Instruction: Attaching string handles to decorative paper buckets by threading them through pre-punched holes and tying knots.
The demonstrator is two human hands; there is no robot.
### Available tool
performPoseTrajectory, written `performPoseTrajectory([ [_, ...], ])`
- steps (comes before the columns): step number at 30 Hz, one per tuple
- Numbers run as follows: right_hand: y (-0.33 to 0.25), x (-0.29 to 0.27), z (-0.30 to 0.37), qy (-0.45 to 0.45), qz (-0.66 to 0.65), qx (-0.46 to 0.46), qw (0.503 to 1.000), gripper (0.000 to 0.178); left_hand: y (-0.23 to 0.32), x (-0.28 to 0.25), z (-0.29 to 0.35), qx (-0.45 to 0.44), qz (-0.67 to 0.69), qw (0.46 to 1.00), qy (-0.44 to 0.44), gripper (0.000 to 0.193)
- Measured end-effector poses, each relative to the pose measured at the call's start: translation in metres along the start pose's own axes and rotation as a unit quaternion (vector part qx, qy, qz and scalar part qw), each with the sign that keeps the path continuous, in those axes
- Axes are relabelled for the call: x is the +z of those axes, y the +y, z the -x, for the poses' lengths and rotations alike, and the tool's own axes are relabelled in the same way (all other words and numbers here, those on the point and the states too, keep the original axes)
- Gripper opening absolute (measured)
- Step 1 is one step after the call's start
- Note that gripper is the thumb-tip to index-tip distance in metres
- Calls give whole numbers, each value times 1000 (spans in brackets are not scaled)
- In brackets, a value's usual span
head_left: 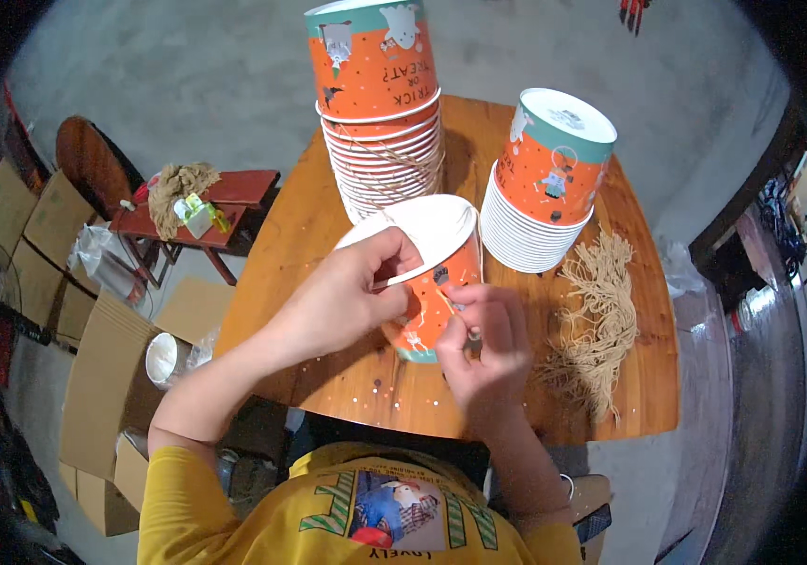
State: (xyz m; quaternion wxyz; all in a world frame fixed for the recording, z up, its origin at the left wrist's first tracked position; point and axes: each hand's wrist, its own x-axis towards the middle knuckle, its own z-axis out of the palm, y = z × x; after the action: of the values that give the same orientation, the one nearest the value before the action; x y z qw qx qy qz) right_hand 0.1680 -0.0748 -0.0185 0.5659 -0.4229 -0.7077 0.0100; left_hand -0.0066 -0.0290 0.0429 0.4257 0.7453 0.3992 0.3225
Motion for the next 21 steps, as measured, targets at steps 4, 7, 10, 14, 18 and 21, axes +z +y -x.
performPoseTrajectory([
  [4,2,-1,-4,-21,31,-28,999,24,-4,6,0,49,-66,996,19,18],
  [7,3,4,0,-15,17,-8,1000,24,0,6,1,5,-27,1000,4,18],
  [10,5,5,1,-10,25,-16,1000,23,2,9,2,-5,-33,999,3,18],
  [14,5,6,1,-1,27,-8,1000,22,0,13,1,-7,-35,999,0,18],
  [18,5,6,1,2,35,-4,999,21,-2,14,1,16,-47,999,6,18],
  [21,6,6,3,2,39,2,999,21,-4,17,0,14,-35,999,4,22],
])
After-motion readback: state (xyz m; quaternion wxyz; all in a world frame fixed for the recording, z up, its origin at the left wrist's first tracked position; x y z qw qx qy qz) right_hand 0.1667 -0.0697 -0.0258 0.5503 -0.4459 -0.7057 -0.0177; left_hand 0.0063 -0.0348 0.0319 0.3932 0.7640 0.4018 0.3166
